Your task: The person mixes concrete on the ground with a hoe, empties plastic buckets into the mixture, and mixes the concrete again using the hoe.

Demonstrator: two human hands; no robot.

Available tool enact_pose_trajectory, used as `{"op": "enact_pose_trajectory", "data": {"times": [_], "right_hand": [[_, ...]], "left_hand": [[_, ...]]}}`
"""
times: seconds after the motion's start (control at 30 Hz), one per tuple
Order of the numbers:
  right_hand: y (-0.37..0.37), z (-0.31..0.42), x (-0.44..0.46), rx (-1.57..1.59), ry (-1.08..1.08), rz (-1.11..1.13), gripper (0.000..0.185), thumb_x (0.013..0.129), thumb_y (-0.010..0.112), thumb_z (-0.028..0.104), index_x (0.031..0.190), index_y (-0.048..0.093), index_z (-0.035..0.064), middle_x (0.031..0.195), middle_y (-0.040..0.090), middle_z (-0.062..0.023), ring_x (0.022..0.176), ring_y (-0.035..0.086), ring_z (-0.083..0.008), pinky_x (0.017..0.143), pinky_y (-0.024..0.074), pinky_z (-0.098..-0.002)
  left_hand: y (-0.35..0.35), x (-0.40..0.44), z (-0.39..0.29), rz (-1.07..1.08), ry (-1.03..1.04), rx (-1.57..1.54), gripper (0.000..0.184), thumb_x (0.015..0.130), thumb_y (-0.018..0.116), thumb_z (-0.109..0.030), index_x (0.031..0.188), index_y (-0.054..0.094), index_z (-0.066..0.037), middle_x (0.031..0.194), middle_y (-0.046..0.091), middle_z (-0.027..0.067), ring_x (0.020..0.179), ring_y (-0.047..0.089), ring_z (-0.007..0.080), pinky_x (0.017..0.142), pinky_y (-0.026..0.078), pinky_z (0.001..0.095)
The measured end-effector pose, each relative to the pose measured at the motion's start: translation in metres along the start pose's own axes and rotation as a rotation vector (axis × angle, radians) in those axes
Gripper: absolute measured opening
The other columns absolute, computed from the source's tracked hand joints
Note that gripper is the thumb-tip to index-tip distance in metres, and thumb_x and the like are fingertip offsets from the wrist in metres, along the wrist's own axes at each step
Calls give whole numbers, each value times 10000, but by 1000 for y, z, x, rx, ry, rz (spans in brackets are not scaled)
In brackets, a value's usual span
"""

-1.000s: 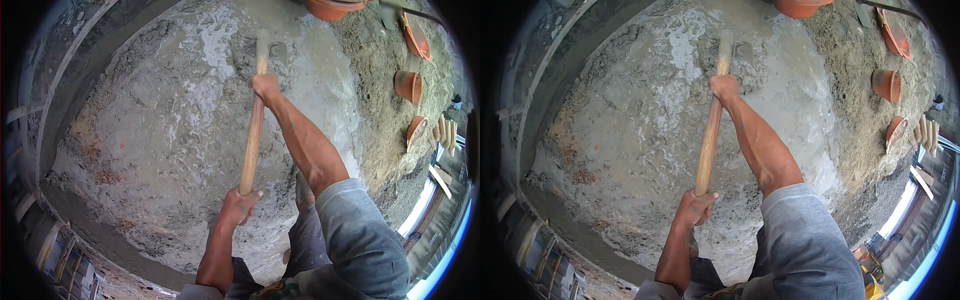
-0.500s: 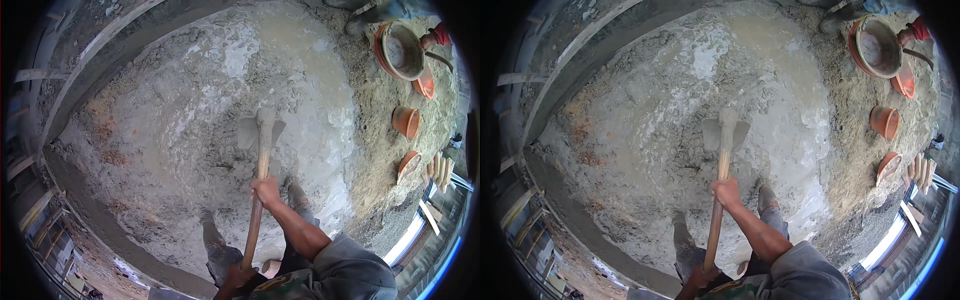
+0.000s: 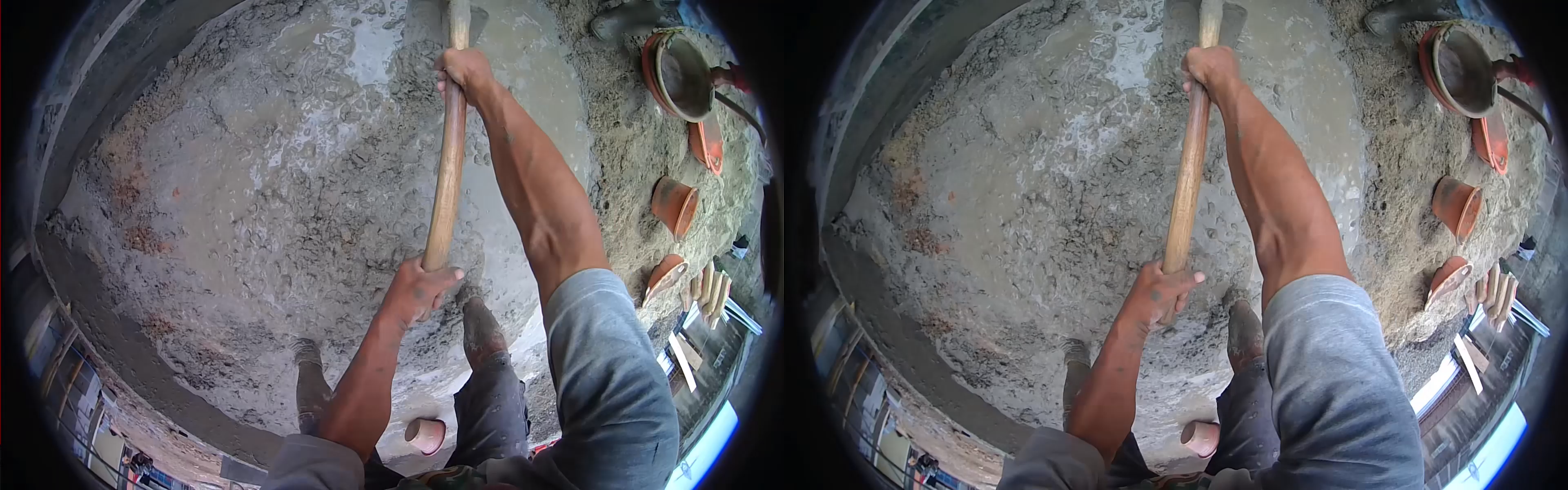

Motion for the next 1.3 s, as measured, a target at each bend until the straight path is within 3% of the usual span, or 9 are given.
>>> {"op": "enact_pose_trajectory", "data": {"times": [0.13,0.37,0.5,0.7,0.83,0.87,1.07,1.13,1.3], "right_hand": [[88,-50,-90,44,76,-31,230,718,537,27,829,593,-166,655,626,-189,497,642,-268,432,493,-402],[179,-191,-300,121,407,167,159,744,564,32,619,555,-66,546,551,-144,402,567,-257,366,456,-391],[164,-218,-410,370,699,137,118,721,547,-8,823,489,-22,585,531,-102,392,544,-220,353,457,-346],[132,-44,-312,530,238,182,164,702,553,-24,839,461,-26,593,512,-97,396,531,-195,355,470,-335],[161,90,-132,341,-334,80,156,751,609,59,840,501,-12,626,529,-65,445,554,-159,373,466,-311],[174,112,-92,233,-365,66,130,757,613,58,796,515,-18,627,532,-72,450,557,-167,395,481,-323],[246,68,-46,-192,-280,58,241,729,573,62,827,581,-158,694,622,-203,537,643,-297,488,540,-394],[263,44,-84,-407,-171,160,413,732,545,148,1033,613,-126,987,653,-293,935,665,-367,823,527,-380],[264,-106,-219,-349,101,324,376,735,564,145,967,622,-146,880,640,-335,862,666,-420,731,546,-407]], "left_hand": [[-67,-102,60,-155,-151,31,260,778,740,-242,773,563,-51,536,491,12,405,424,83,362,302,270],[-79,-313,179,-243,-526,25,300,758,788,-271,765,580,-55,556,519,2,430,449,84,399,344,270],[-79,-398,190,-160,-668,38,326,725,818,-288,748,606,-41,580,541,8,508,505,84,476,395,262],[-105,-280,134,-156,-320,502,512,734,792,-395,1024,659,4,788,663,95,731,622,153,690,494,322],[-182,-89,0,-335,138,427,486,732,781,-386,949,642,27,723,627,78,657,558,141,620,471,323],[-188,-62,-33,-290,193,246,388,722,801,-312,820,566,-20,610,510,-4,509,485,78,462,407,259],[-163,-71,12,-216,49,-160,278,741,769,-219,762,546,-56,588,493,-4,458,454,83,412,360,248],[-140,-112,40,-217,69,-316,253,747,755,-196,713,543,-63,578,493,-1,446,446,83,394,343,254],[-99,-258,128,-287,-258,-214,270,773,747,-237,763,561,-42,538,492,12,377,370,80,348,279,281]]}}
Point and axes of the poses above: each hand's wrist, its own x-axis towards the middle knuckle, its own y-axis out of the palm, z = x × y, the point moved 8 cm from there along x, towards the middle knuckle
